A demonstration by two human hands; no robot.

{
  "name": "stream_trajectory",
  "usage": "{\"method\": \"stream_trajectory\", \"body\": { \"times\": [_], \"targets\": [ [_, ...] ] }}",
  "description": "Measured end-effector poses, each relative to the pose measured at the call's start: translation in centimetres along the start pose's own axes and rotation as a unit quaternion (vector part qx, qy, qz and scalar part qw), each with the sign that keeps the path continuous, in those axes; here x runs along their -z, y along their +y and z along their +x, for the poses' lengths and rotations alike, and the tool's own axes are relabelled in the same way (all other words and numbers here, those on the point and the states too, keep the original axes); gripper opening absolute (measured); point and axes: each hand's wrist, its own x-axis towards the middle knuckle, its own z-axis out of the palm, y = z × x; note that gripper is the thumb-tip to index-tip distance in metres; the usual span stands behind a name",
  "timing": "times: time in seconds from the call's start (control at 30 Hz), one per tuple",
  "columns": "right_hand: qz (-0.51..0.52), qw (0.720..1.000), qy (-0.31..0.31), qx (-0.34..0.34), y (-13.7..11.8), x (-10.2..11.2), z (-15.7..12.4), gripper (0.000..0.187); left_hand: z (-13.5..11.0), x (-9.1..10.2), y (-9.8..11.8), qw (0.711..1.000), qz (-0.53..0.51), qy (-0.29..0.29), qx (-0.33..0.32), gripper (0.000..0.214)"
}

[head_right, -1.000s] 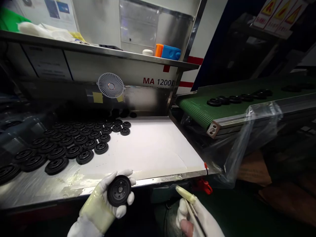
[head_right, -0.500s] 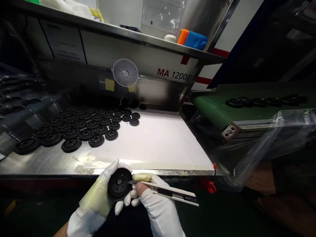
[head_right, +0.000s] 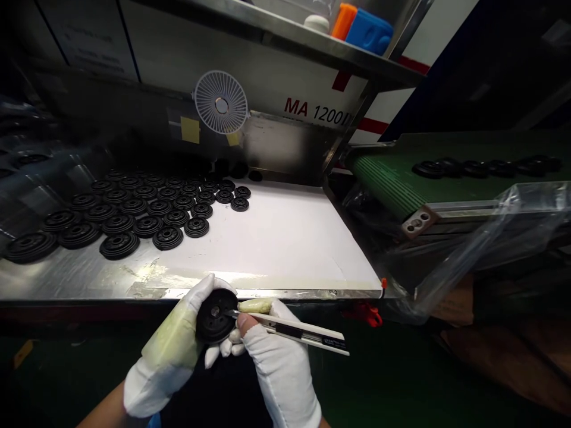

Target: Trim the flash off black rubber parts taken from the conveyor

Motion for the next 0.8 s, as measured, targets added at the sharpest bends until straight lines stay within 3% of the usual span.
{"method": "stream_trajectory", "body": {
  "times": [0.37, 0.8],
  "targets": [
    [0.014, 1.000, -0.012, -0.022, 0.47, -0.17, 0.16, 0.021, 0.10, -0.70, 0.53, 0.999, 0.022, 0.016, 0.017, 0.056],
    [0.010, 1.000, 0.008, 0.006, 0.78, -0.18, -0.18, 0.020, -0.04, -1.11, 0.50, 0.999, 0.042, 0.000, 0.024, 0.060]
  ]
}}
